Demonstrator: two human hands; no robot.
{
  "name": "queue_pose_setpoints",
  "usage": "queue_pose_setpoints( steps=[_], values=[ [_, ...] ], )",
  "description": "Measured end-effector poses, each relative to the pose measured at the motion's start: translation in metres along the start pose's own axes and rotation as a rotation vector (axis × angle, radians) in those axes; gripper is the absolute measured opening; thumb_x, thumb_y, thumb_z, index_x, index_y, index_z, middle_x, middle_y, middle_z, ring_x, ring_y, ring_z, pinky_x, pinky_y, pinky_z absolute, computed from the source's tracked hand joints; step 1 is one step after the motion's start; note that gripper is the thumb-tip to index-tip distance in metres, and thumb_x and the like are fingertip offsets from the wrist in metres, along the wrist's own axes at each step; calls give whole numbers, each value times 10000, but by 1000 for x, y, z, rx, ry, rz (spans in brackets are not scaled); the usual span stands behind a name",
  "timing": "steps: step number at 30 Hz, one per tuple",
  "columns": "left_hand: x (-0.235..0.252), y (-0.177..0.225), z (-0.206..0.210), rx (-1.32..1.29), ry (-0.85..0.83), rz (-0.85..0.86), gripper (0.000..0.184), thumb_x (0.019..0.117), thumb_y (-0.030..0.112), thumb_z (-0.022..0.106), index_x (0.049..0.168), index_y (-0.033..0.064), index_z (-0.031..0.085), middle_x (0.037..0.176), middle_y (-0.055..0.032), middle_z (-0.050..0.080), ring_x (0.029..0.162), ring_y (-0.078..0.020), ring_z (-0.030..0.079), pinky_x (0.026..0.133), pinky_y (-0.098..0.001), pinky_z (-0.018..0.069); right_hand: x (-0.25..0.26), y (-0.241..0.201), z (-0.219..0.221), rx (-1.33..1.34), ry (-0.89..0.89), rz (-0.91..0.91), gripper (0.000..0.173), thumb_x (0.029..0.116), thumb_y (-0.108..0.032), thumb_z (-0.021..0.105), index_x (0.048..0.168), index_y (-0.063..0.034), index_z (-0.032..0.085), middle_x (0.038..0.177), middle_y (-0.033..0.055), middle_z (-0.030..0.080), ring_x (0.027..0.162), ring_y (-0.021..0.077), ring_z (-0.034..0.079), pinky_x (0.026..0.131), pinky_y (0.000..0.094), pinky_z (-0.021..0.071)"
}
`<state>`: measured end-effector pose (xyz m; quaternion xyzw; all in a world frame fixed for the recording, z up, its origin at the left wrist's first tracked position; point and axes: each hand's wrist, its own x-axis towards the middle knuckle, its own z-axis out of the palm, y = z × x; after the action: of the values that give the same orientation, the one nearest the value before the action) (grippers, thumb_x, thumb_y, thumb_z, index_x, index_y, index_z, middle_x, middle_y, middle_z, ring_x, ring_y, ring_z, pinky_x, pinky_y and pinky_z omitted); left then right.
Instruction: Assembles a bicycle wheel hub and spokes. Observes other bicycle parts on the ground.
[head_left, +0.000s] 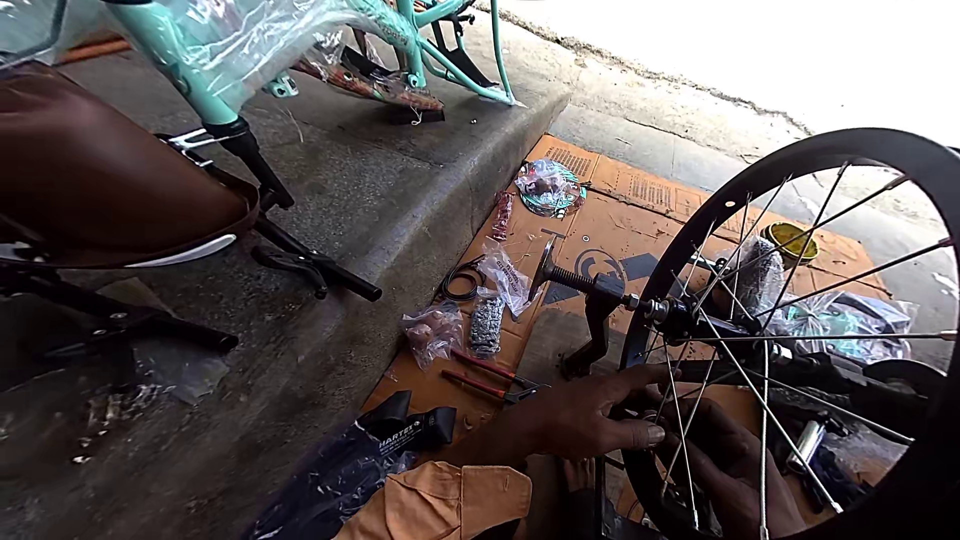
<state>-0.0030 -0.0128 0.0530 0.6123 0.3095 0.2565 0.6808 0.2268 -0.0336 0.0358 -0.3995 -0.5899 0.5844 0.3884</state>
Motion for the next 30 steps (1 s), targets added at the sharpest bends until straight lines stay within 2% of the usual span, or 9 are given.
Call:
queue_pose_setpoints(
  steps=[5, 8, 12, 16, 18, 22, 25, 30],
  values=[
    [-3, -2, -2, -11, -14, -19, 576, 1053, 114, 501, 1592, 84, 300, 1383, -140, 585, 1212, -155, 611, 1046, -320, 498, -2, 2, -5, -9, -10, 0, 233, 914, -45, 663, 1145, -15, 652, 1001, 50, 727, 850, 115, 694, 748, 262, 597],
    [-3, -4, -4, -9, -42, -20, 608, 1031, 89, 502, 1599, 86, 285, 1395, -136, 581, 1235, -155, 599, 1067, -319, 484, -1, 0, -4, 10, -20, 21, 218, 920, -48, 644, 1136, -26, 668, 957, 49, 721, 771, 104, 673, 689, 254, 582],
    [-3, -3, -5, 2, -59, -20, 636, 1002, 61, 522, 1595, 75, 292, 1398, -138, 578, 1255, -163, 590, 1081, -325, 477, 1, 4, -8, 40, -96, 2, 191, 947, -76, 651, 1131, -41, 684, 992, 39, 724, 825, 94, 677, 742, 249, 582],
    [-4, -3, -7, 7, -75, -14, 575, 1019, 46, 564, 1557, 38, 362, 1432, -141, 559, 1293, -147, 573, 1110, -298, 463, 0, 6, -15, 38, -111, 2, 237, 926, -82, 709, 1158, -37, 690, 1028, 61, 739, 874, 121, 702, 794, 275, 601],
    [-4, -6, -8, 40, -77, 7, 537, 1032, 54, 557, 1543, 28, 393, 1442, -144, 556, 1291, -142, 579, 1105, -291, 469, 1, 8, -15, -10, -75, 5, 266, 888, -83, 743, 1146, -42, 696, 965, 48, 739, 803, 106, 693, 734, 257, 598],
    [4, -12, -5, 107, 8, 62, 452, 1019, 47, 586, 1462, 15, 506, 1274, -136, 659, 1148, -134, 653, 1034, -289, 515, 2, 1, -13, -83, -87, -30, 343, 841, -113, 785, 1167, -86, 683, 911, 12, 731, 747, 92, 689, 676, 248, 600],
    [11, -13, -4, 99, 28, 45, 420, 992, 21, 615, 1408, 2, 556, 1184, -121, 685, 1046, -110, 673, 968, -266, 539, 2, -8, -3, -85, -106, -43, 423, 819, -141, 818, 1206, -80, 657, 894, -25, 726, 742, 57, 674, 692, 235, 593],
    [7, -11, -6, 183, 46, 15, 329, 1009, 118, 633, 1327, 33, 635, 1217, -86, 699, 1105, -89, 665, 1010, -266, 519, -6, -4, 3, -34, -6, -89, 492, 809, -84, 817, 1267, -90, 638, 898, -16, 746, 728, 71, 691, 693, 245, 603]
  ],
)
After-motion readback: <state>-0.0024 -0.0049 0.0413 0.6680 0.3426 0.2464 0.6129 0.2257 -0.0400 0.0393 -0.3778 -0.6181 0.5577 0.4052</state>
